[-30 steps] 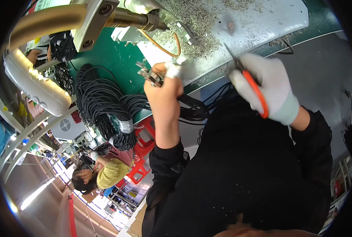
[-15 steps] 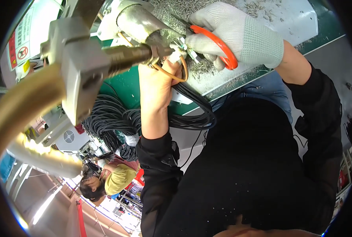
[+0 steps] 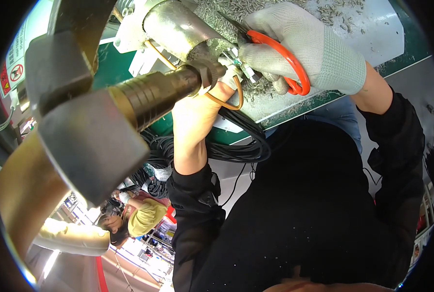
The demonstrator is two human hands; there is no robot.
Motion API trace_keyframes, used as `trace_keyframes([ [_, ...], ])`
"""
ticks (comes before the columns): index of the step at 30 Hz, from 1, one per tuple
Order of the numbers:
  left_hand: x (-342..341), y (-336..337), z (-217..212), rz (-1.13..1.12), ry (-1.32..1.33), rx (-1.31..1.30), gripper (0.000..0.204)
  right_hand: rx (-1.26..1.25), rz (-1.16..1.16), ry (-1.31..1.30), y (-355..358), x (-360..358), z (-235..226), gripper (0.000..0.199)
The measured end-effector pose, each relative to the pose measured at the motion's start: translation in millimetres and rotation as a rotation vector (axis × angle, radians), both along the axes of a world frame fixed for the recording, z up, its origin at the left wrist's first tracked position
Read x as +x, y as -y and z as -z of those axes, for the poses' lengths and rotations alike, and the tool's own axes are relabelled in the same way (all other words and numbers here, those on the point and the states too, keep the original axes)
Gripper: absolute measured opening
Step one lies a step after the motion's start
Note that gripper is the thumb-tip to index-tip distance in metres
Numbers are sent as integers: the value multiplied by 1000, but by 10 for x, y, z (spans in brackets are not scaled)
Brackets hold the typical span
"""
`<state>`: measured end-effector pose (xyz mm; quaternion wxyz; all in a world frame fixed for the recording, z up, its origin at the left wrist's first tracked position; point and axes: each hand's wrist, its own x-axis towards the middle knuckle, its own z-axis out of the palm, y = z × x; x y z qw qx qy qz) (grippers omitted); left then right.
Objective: Trimming wires with scissors and inserting components into a manufacturing machine.
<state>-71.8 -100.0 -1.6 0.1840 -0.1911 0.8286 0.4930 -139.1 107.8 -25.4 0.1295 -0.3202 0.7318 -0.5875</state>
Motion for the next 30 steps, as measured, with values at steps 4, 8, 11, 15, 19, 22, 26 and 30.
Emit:
trace_keyframes([
  [4, 37, 43, 72, 11, -135, 136, 31, 5, 26, 106, 17, 16, 7, 35],
  [8, -64, -46, -43, 46, -114, 164, 32, -221, 183, -812, 72, -43, 255, 35],
  [11, -90, 26, 6, 144, -342, 61, 34, -289, 173, -923, 157, -129, 271, 36],
  [15, -46, 35, 154, -27, -194, 534, 33, 35, 25, 108, -14, 10, -8, 37],
  [19, -70, 88, 177, -214, -61, 841, 32, -251, 115, -854, 72, -95, 179, 36],
  [22, 54, 212, 93, 30, -259, 265, 31, -294, 87, -872, 162, -115, 151, 36],
  [26, -80, -19, 83, 139, -258, 226, 29, -173, 127, -519, -18, -36, 174, 35],
  [30, 38, 31, 114, 38, -201, 505, 17, 12, 95, 200, 49, 167, -71, 25],
])
